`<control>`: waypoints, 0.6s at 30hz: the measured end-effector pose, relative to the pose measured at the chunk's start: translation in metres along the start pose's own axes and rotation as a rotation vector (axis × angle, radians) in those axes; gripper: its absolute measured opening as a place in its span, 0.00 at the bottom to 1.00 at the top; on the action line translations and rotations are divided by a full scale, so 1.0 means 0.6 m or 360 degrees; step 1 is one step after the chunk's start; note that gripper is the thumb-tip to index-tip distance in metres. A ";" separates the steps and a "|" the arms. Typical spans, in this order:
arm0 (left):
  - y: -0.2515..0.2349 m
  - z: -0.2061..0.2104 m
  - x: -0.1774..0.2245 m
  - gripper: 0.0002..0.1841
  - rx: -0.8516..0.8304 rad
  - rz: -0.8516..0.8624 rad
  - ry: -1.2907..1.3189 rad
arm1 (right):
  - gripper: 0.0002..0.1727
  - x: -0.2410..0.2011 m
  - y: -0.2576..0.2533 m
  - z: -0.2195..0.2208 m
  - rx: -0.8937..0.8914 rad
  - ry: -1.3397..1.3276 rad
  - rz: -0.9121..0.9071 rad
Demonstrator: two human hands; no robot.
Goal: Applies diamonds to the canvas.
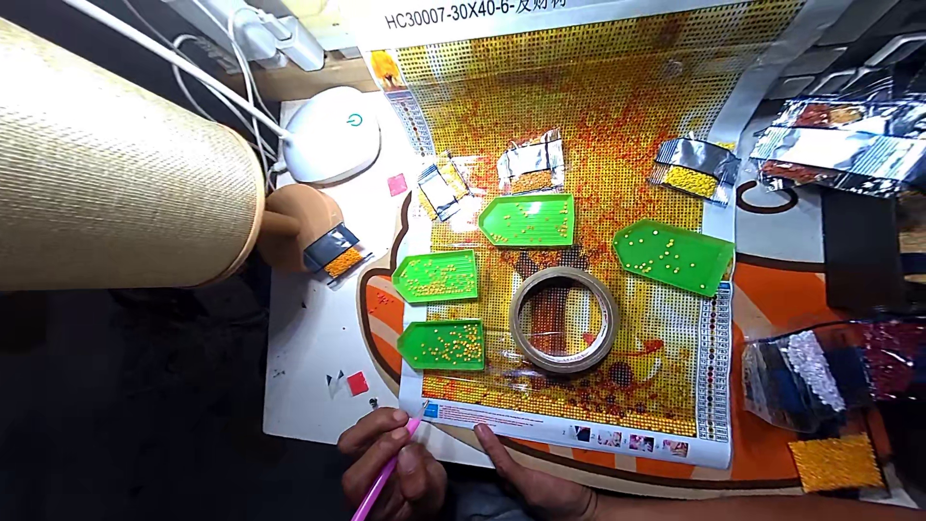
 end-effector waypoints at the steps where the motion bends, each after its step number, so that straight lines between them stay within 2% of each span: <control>1: -0.005 -0.002 -0.001 0.15 -0.0016 -0.0033 0.0059 | 0.24 0.022 0.008 -0.001 -0.0036 0.0011 -0.0115; 2: -0.012 -0.006 -0.002 0.14 -0.0033 -0.0084 0.0137 | 0.23 0.004 0.000 0.001 -0.0015 0.0032 -0.0009; 3: -0.026 -0.008 0.001 0.13 -0.0045 -0.0155 0.0237 | 0.20 -0.045 -0.021 0.004 0.0089 0.0017 0.0259; 5: -0.072 0.004 0.024 0.11 -0.0135 -0.0337 0.0403 | 0.19 -0.096 -0.048 0.006 0.0160 0.0150 0.0380; 7: -0.112 0.033 0.056 0.08 -0.0410 -0.0560 0.0413 | 0.19 -0.099 -0.049 0.006 0.0138 0.0109 0.0485; 8: -0.121 0.050 0.066 0.10 -0.0649 -0.0662 0.0326 | 0.19 -0.082 -0.037 0.004 0.0057 0.0031 0.0586; 9: -0.124 0.068 0.073 0.13 -0.0914 -0.0727 0.0194 | 0.22 -0.039 -0.009 0.001 -0.0086 -0.0105 0.0504; 10: -0.124 0.090 0.077 0.17 -0.1174 -0.0753 0.0010 | 0.26 0.034 0.028 0.002 -0.0251 -0.0194 -0.0055; 11: -0.119 0.112 0.077 0.21 -0.1363 -0.0724 -0.0240 | 0.25 0.065 0.042 0.004 -0.0248 -0.0403 -0.0277; 12: -0.111 0.131 0.075 0.26 -0.1484 -0.0644 -0.0545 | 0.21 0.036 0.034 0.008 -0.0130 -0.0565 -0.0096; 13: -0.104 0.147 0.073 0.30 -0.1558 -0.0541 -0.0816 | 0.16 -0.042 -0.001 0.010 0.0000 -0.0556 0.0476; 14: -0.100 0.161 0.074 0.33 -0.1596 -0.0445 -0.1021 | 0.13 -0.099 -0.036 0.012 0.0083 -0.0503 0.0809; 15: -0.098 0.172 0.075 0.34 -0.1614 -0.0374 -0.1155 | 0.11 -0.119 -0.051 0.015 0.0118 -0.0564 0.0839; 18: -0.104 0.192 0.082 0.35 -0.1637 -0.0281 -0.1336 | 0.12 -0.079 -0.037 0.017 0.0027 -0.0627 0.0471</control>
Point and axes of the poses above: each hand's wrist, its own y-axis away from the middle knuckle, its own z-axis out of the palm, x = y × z, the point moved 4 cm from there along -y, towards the middle knuckle, and after that the axes turned 2 degrees about -x, right-handed, at the moved point
